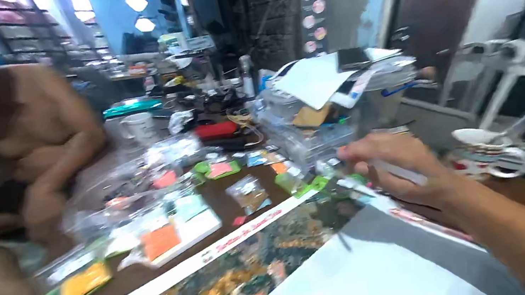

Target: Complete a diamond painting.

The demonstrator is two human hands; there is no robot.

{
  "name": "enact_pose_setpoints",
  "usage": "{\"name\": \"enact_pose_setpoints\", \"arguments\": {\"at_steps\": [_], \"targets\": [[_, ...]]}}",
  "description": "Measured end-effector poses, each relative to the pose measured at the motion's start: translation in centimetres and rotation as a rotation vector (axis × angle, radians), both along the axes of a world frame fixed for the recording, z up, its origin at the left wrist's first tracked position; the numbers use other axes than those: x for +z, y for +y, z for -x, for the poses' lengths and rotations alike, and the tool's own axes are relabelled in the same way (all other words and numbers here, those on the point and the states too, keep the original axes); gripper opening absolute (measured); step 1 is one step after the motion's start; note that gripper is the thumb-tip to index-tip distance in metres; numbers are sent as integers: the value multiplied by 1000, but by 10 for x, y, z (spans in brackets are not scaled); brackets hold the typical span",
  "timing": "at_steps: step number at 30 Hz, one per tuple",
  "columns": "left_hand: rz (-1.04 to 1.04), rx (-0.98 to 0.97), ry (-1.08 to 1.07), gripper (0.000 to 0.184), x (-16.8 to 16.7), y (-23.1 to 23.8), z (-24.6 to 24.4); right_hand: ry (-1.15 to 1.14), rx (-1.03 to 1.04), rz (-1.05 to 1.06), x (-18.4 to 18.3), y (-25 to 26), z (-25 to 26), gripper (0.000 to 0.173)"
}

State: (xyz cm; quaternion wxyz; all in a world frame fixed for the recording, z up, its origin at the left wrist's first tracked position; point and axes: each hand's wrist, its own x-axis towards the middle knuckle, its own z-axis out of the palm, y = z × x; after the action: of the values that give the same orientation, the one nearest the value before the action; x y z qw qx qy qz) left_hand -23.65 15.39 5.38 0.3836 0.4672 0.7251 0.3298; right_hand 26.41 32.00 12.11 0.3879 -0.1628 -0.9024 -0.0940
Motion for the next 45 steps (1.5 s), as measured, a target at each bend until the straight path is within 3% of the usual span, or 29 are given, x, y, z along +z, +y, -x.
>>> {"name": "enact_pose_setpoints", "arguments": {"at_steps": [2, 5, 10, 13, 17, 22, 26, 45], "targets": [[-18, -61, -15, 52, -17, -1, 27, -72, 195, -52, -2, -5, 50, 33], [-4, -6, -36, 55, -21, -1, 27, -112, 458, -11, -14, -22, 125, 33], [-14, -41, -114, 55, -20, 1, 24, -67, 834, 241, -44, -58, 224, 39], [-21, -56, -169, 51, -21, 3, 25, -57, 893, 433, -58, -77, 254, 42], [-18, -37, -202, 44, -22, 4, 23, 113, 876, 647, -93, -93, 267, 45], [-8, -36, -234, 42, -20, 5, 22, 250, 850, 682, -126, -92, 264, 37], [1, -48, -244, 50, -20, 6, 23, 254, 826, 664, -130, -89, 264, 37], [7, -29, -240, 39, -17, 3, 20, 177, 820, 647, -135, -89, 261, 37]]}}
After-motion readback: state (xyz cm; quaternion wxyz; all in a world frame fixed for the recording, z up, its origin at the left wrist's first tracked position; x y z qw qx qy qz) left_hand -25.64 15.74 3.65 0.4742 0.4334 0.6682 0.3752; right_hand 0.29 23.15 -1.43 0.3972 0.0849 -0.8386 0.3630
